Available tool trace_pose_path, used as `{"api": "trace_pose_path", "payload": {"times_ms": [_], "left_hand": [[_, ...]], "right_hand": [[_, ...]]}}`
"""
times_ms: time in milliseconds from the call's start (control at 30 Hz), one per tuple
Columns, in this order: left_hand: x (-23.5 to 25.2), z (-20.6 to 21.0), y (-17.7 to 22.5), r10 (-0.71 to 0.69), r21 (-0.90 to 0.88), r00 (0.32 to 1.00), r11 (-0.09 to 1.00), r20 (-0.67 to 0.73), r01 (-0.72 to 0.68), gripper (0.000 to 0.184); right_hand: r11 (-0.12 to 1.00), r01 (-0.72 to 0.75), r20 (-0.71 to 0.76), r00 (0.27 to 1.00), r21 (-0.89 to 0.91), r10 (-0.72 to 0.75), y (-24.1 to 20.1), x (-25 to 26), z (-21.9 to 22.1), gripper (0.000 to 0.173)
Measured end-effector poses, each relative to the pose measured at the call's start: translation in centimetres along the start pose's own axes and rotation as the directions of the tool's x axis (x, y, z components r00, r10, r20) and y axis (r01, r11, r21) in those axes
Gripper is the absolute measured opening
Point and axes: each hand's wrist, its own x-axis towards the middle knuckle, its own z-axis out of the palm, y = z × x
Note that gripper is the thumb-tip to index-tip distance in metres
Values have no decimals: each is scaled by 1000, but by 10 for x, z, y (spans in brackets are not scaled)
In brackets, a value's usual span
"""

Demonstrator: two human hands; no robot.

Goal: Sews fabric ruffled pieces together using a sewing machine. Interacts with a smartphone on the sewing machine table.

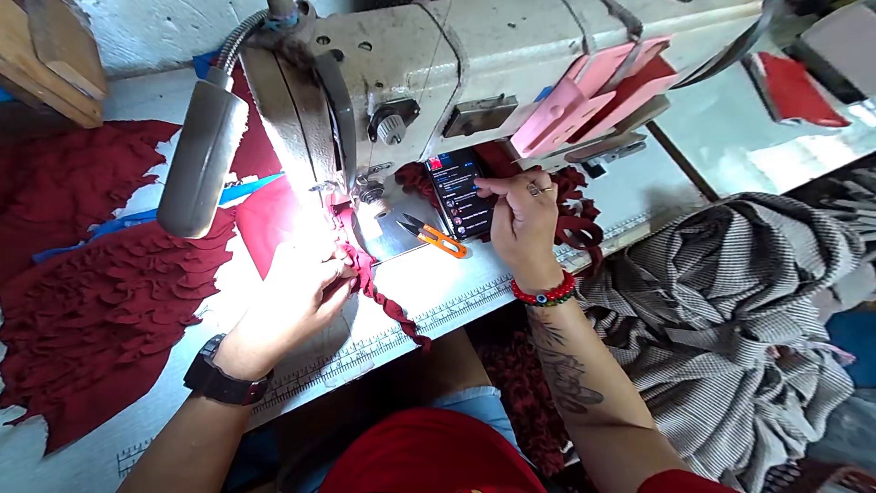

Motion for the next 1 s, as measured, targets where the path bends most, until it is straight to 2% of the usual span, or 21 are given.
{"api": "trace_pose_path", "payload": {"times_ms": [1000], "left_hand": [[0, 0, 0, 12, -4, 1000, 1000, -8, -12, 23]], "right_hand": [[1000, -17, 46, 999, -1, 17, -4, -1, -1, 41]]}}
